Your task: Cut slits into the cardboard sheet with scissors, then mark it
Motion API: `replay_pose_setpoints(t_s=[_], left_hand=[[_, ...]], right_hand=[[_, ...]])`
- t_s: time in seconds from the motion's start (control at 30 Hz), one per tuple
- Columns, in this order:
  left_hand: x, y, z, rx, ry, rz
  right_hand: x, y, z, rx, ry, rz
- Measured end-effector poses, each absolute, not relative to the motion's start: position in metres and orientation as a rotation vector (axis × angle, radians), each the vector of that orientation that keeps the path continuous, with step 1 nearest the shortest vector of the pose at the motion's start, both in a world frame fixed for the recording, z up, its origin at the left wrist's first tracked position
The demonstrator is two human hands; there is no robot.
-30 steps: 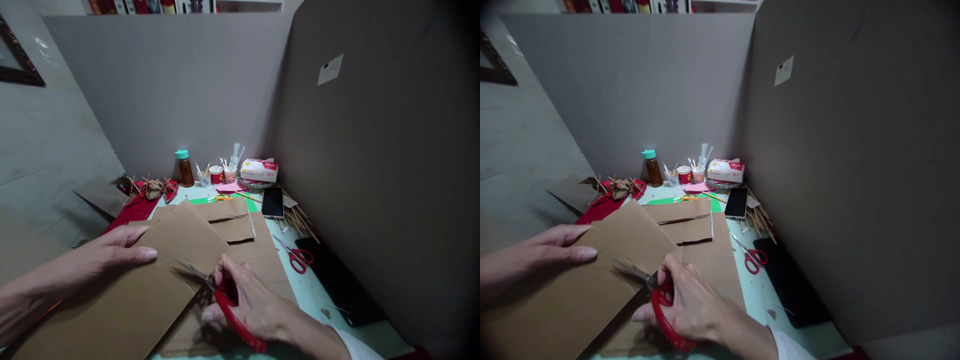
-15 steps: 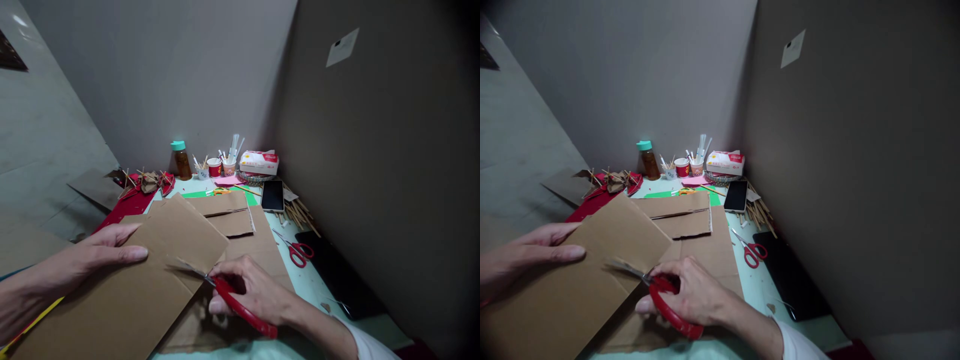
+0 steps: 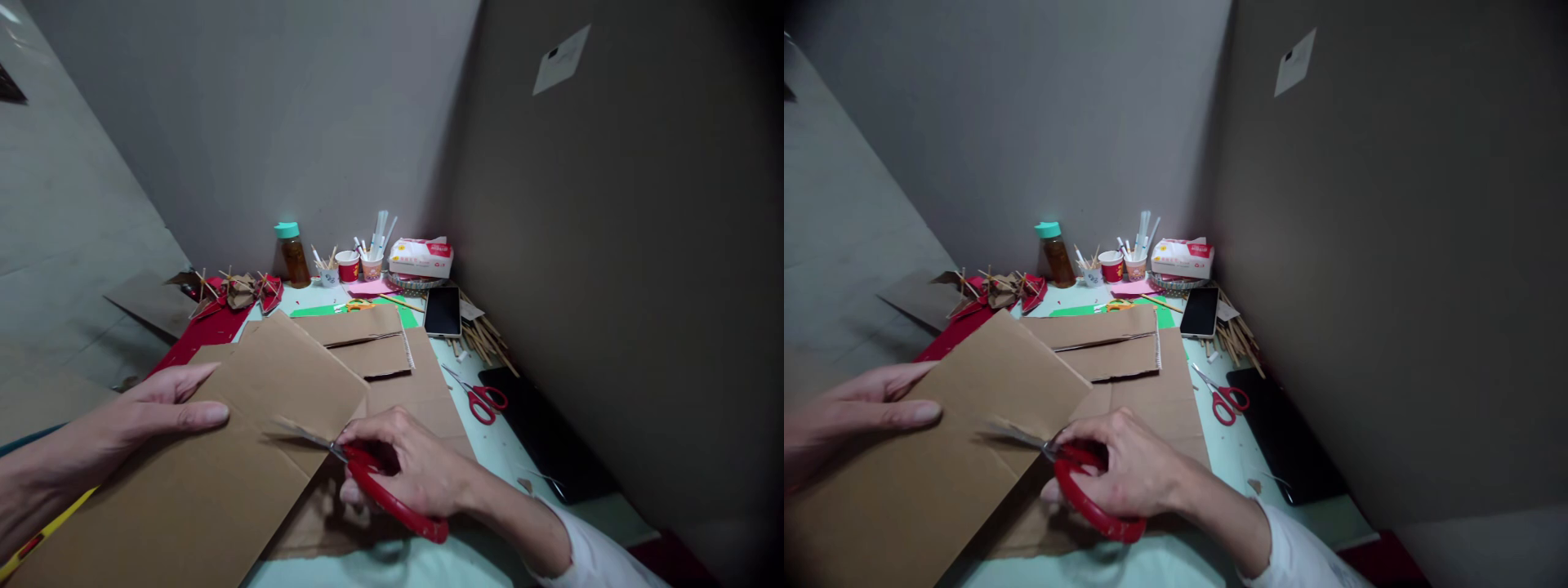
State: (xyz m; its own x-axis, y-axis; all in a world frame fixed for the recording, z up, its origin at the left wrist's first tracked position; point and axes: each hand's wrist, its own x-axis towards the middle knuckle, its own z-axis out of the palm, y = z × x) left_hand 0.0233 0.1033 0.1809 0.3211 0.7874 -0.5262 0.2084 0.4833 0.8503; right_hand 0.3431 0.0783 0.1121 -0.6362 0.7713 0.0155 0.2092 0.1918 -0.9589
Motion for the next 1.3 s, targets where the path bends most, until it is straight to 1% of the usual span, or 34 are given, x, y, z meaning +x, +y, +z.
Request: replay_pose_setpoints(t_s=[0.37, 0.7, 0.93, 1.07, 1.3], left_hand=[[0.033, 0.093, 0.189, 1.097, 1.210, 0.430], [0.047, 0.090, 0.177, 1.077, 1.233, 0.526], [0.046, 0.094, 0.171, 0.929, 1.198, 0.518], [0.043, 0.097, 0.170, 0.908, 1.171, 0.514], [0.043, 0.103, 0.170, 0.944, 1.188, 0.525]], right_hand=[[0.336, 0.072, 0.104, -0.955, -1.939, 1.438], [0.331, 0.067, 0.101, -1.032, -1.980, 1.419], [0.345, 0.077, 0.119, -1.107, -2.013, 1.538], [0.353, 0.077, 0.131, -1.135, -2.031, 1.509], [0.357, 0.077, 0.133, -1.153, -2.060, 1.464]])
